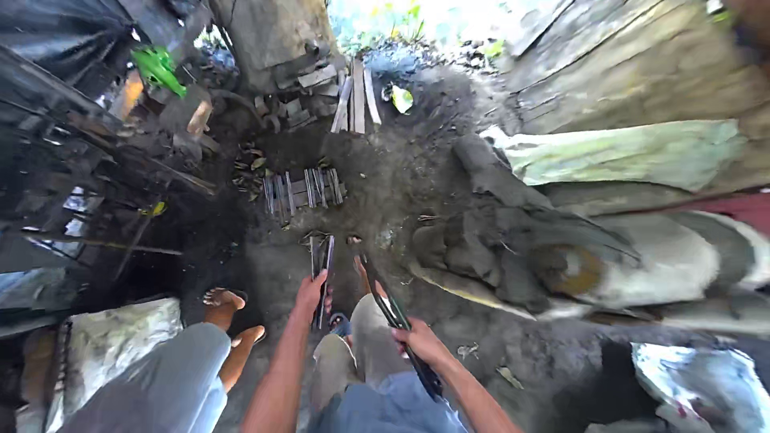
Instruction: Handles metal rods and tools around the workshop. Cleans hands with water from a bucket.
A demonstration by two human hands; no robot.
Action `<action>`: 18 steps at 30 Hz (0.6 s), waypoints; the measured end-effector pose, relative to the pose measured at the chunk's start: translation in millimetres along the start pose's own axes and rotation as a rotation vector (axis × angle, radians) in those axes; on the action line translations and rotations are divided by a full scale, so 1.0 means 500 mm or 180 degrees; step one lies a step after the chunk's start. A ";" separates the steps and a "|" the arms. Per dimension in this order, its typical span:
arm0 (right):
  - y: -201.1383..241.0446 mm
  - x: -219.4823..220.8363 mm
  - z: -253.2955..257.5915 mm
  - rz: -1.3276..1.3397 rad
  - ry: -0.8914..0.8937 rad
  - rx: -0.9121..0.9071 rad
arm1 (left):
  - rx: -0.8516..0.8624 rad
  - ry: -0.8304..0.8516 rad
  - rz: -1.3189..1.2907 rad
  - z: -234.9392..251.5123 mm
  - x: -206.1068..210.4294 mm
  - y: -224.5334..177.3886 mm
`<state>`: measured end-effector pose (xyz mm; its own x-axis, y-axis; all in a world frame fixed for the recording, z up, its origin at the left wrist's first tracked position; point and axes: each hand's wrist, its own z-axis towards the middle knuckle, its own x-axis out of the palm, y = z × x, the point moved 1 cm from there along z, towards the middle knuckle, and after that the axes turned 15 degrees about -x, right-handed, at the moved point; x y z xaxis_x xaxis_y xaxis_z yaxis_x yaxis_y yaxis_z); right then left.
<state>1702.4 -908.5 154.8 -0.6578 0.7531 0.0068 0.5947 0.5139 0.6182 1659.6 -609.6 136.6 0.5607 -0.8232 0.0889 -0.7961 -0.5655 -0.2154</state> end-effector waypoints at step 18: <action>0.180 0.008 0.877 0.0744 -0.0780 0.0601 | 0.0180 -0.2529 0.1566 1.290 -0.165 -0.686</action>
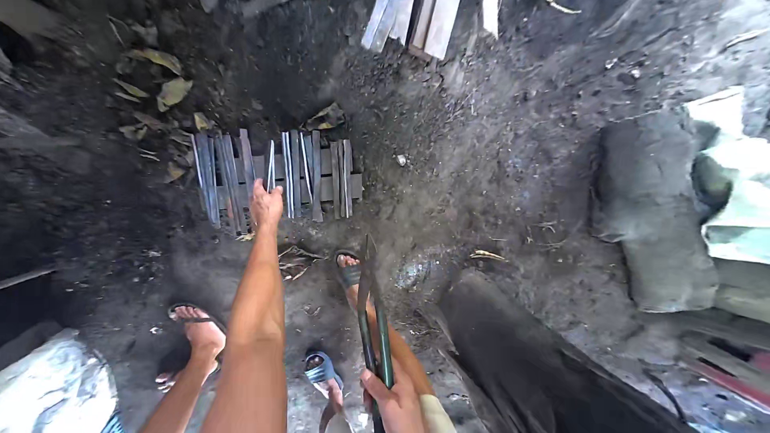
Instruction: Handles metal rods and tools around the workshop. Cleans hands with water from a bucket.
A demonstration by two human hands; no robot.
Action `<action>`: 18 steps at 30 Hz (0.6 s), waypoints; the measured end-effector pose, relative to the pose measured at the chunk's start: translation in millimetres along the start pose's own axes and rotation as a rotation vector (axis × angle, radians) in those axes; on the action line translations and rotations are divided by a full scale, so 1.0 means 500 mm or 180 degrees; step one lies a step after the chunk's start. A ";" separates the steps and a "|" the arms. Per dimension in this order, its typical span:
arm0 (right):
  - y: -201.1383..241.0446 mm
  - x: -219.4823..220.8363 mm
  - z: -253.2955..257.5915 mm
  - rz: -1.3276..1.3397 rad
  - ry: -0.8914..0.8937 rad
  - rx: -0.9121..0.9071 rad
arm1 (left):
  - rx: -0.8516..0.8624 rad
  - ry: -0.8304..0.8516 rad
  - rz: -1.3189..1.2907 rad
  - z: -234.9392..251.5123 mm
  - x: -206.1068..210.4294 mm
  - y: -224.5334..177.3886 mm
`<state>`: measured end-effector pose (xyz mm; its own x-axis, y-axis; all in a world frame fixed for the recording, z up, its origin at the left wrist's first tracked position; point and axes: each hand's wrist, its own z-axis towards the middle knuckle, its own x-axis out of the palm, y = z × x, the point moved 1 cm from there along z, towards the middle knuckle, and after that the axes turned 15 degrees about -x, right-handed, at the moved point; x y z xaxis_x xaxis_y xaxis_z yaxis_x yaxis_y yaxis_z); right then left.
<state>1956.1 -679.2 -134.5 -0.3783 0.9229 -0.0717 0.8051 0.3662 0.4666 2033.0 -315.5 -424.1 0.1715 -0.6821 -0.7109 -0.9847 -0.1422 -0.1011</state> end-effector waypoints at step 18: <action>0.073 0.016 0.062 -0.0388 0.0133 0.0043 | -0.0254 -0.0485 0.0155 0.007 0.036 -0.002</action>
<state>1996.5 -654.7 -145.2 -0.4922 0.8658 -0.0901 0.7580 0.4771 0.4448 2037.0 -325.3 -439.3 0.1110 -0.5738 -0.8115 -0.9850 -0.1722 -0.0129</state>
